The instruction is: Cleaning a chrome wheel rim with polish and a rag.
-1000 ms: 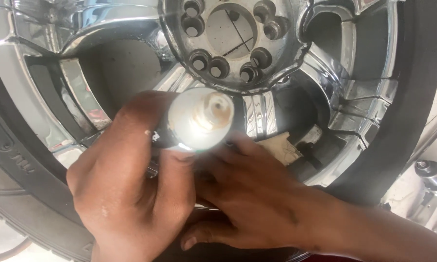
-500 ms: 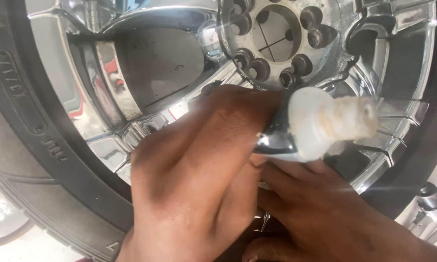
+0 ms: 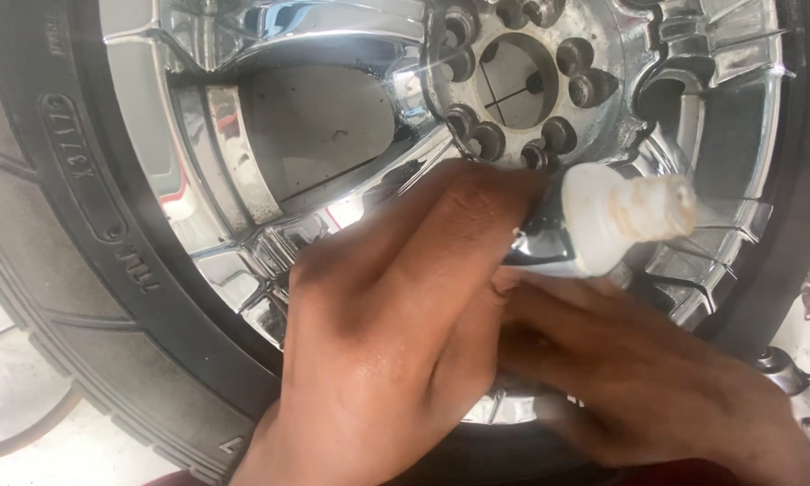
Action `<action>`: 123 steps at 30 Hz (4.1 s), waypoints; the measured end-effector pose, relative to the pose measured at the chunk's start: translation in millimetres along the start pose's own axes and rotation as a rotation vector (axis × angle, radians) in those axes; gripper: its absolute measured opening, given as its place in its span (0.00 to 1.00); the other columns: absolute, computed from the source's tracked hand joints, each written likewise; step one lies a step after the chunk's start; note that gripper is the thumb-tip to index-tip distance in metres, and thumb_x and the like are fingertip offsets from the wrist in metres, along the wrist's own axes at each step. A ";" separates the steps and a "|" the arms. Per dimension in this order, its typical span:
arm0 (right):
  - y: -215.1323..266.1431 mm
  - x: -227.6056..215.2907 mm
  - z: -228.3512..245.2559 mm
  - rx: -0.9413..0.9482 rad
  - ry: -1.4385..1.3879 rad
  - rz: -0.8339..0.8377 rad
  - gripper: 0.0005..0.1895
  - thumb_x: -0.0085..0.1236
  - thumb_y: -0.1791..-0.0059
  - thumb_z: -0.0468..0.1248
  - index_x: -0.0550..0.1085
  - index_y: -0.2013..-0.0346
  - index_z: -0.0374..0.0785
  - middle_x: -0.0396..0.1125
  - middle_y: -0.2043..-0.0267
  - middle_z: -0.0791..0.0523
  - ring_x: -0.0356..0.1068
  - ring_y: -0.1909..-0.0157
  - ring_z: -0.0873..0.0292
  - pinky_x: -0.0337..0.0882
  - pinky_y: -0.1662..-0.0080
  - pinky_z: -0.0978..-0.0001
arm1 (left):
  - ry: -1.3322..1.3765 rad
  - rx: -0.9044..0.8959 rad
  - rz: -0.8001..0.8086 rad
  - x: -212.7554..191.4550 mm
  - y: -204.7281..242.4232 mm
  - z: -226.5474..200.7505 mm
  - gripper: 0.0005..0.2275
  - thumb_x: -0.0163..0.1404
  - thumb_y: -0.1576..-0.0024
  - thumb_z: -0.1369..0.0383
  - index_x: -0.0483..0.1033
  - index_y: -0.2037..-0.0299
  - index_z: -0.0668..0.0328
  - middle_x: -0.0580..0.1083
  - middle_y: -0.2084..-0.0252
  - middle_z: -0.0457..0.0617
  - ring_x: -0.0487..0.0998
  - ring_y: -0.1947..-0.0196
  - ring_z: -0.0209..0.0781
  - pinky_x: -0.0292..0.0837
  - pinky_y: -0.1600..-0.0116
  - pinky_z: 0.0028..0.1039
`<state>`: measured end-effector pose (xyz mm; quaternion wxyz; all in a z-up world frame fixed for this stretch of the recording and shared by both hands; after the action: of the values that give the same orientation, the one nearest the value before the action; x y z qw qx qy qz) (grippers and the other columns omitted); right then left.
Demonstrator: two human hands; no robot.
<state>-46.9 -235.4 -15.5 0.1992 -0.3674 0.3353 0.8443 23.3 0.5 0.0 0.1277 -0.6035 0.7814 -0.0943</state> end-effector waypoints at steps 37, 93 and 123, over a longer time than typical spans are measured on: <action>-103.1 -17.5 42.5 0.433 -0.754 -0.096 0.11 0.62 0.57 0.38 0.75 0.66 0.35 0.75 0.64 0.50 0.77 0.61 0.51 0.77 0.64 0.60 | 0.004 0.040 -0.169 -3.4 8.7 5.9 0.12 0.51 0.34 0.81 0.69 0.43 0.63 0.76 0.48 0.53 0.86 0.55 0.43 0.82 0.56 0.23; -92.9 -12.4 36.5 -0.112 -0.215 -0.212 0.11 0.59 0.52 0.35 0.74 0.57 0.35 0.73 0.57 0.48 0.74 0.60 0.45 0.73 0.65 0.56 | -0.364 0.047 -0.242 -2.7 8.2 1.9 0.08 0.51 0.31 0.80 0.71 0.44 0.68 0.75 0.59 0.54 0.79 0.64 0.39 0.74 0.58 0.23; -81.6 -9.7 24.7 0.263 -0.473 0.016 0.13 0.51 0.48 0.44 0.74 0.55 0.39 0.74 0.56 0.51 0.75 0.55 0.47 0.74 0.57 0.56 | -0.362 0.099 -0.192 6.7 14.1 7.8 0.08 0.49 0.28 0.80 0.70 0.41 0.66 0.76 0.53 0.52 0.83 0.56 0.35 0.78 0.52 0.19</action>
<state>-5.0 -161.8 -30.0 0.3113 -0.1283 0.3891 0.8575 11.2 -2.4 -12.2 0.2858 -0.6753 0.6790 -0.0344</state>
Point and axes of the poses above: each hand's wrist, its own y-axis away from the middle knuckle, its own x-axis out of the palm, z = x × y, the point moved 2 cm from there along -y, towards the middle knuckle
